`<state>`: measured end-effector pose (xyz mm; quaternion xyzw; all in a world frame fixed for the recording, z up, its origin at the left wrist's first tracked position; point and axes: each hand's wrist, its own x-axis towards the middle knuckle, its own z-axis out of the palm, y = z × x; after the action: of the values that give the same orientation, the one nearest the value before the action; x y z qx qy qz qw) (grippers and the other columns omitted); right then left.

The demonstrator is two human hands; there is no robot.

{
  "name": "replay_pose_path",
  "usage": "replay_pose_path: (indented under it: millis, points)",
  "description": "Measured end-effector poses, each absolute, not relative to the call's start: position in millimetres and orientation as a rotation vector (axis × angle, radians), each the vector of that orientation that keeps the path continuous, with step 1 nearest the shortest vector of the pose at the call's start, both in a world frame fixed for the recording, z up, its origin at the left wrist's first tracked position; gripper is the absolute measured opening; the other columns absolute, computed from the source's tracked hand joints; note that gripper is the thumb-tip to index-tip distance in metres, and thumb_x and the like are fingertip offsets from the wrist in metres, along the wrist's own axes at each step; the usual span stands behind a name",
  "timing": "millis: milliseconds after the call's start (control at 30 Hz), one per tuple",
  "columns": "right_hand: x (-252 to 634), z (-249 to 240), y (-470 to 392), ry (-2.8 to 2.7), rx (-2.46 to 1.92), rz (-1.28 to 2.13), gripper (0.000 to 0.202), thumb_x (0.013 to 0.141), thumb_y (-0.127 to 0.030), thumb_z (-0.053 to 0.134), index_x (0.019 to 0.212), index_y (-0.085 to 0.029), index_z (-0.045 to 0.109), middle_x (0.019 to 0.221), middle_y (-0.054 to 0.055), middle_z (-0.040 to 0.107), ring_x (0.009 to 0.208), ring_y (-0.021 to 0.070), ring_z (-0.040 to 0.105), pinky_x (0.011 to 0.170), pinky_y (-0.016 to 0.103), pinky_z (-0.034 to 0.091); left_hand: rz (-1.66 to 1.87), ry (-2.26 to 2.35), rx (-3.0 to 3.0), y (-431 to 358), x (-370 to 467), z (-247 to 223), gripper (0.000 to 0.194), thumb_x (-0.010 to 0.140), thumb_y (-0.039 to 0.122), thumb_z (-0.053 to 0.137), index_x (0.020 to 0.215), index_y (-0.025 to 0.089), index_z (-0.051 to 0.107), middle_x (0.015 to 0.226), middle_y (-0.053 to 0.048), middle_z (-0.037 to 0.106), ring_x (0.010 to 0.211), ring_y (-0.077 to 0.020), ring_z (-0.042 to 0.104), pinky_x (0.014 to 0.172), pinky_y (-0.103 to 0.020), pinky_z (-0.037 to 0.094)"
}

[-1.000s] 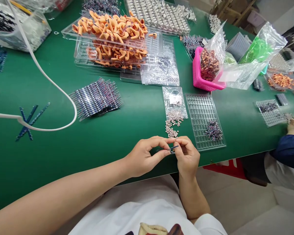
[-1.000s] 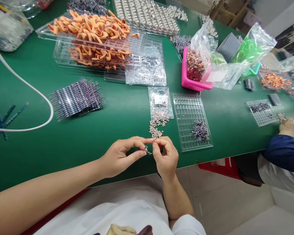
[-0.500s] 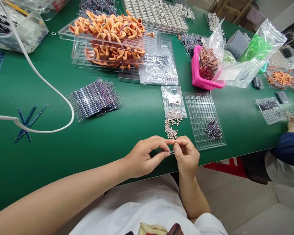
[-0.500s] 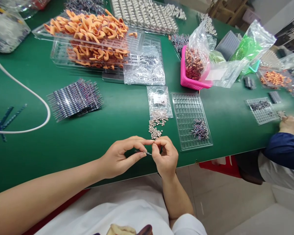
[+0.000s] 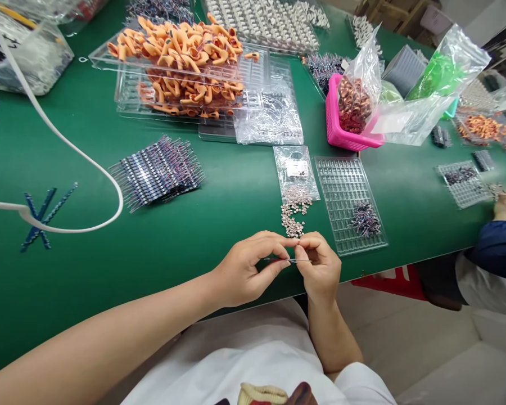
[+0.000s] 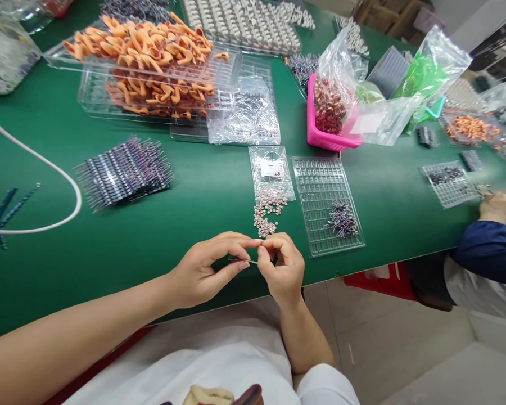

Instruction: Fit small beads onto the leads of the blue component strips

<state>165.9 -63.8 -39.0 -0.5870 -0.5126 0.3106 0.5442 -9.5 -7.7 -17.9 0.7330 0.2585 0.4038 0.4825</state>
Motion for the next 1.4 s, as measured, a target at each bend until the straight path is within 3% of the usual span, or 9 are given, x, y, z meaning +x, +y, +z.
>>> replay_pose_path:
  millis: [700,1200,1400]
  points:
    - [160.7,-36.9,-67.8,-1.279,-1.475,0.430,0.008,0.089,-0.016,0.068,0.092,-0.024,0.069,0.084,0.001,0.065,0.077,0.0154,0.062,0.061,0.028,0.049,0.839,0.683,1.576,-9.7,-9.5,-13.1,0.006,0.091,0.014,0.064,0.087,0.018,0.067,0.120,-0.014,0.077,0.108,-0.0234,0.072,0.094,-0.037,0.057]
    - [161.2,-34.7,-66.3,-1.415,-1.482,0.275,0.013,0.089,-0.014,0.065,0.096,-0.025,0.068,0.086,0.002,0.066,0.071,0.0148,0.061,0.058,0.029,0.050,0.934,0.685,1.738,-10.3,-7.9,-12.1,0.009,0.090,0.011,0.063,0.089,0.019,0.066,0.112,-0.014,0.079,0.098,-0.0211,0.074,0.085,-0.034,0.059]
    - [161.4,-34.8,-65.3,-1.420,-1.452,0.282,0.016,0.088,-0.011,0.064,0.095,-0.024,0.066,0.086,0.001,0.065,0.072,0.0142,0.060,0.060,0.028,0.050,0.917,0.691,1.696,-11.0,-8.6,-13.0,0.007,0.090,0.012,0.063,0.088,0.019,0.065,0.114,-0.014,0.079,0.099,-0.0214,0.073,0.088,-0.035,0.058]
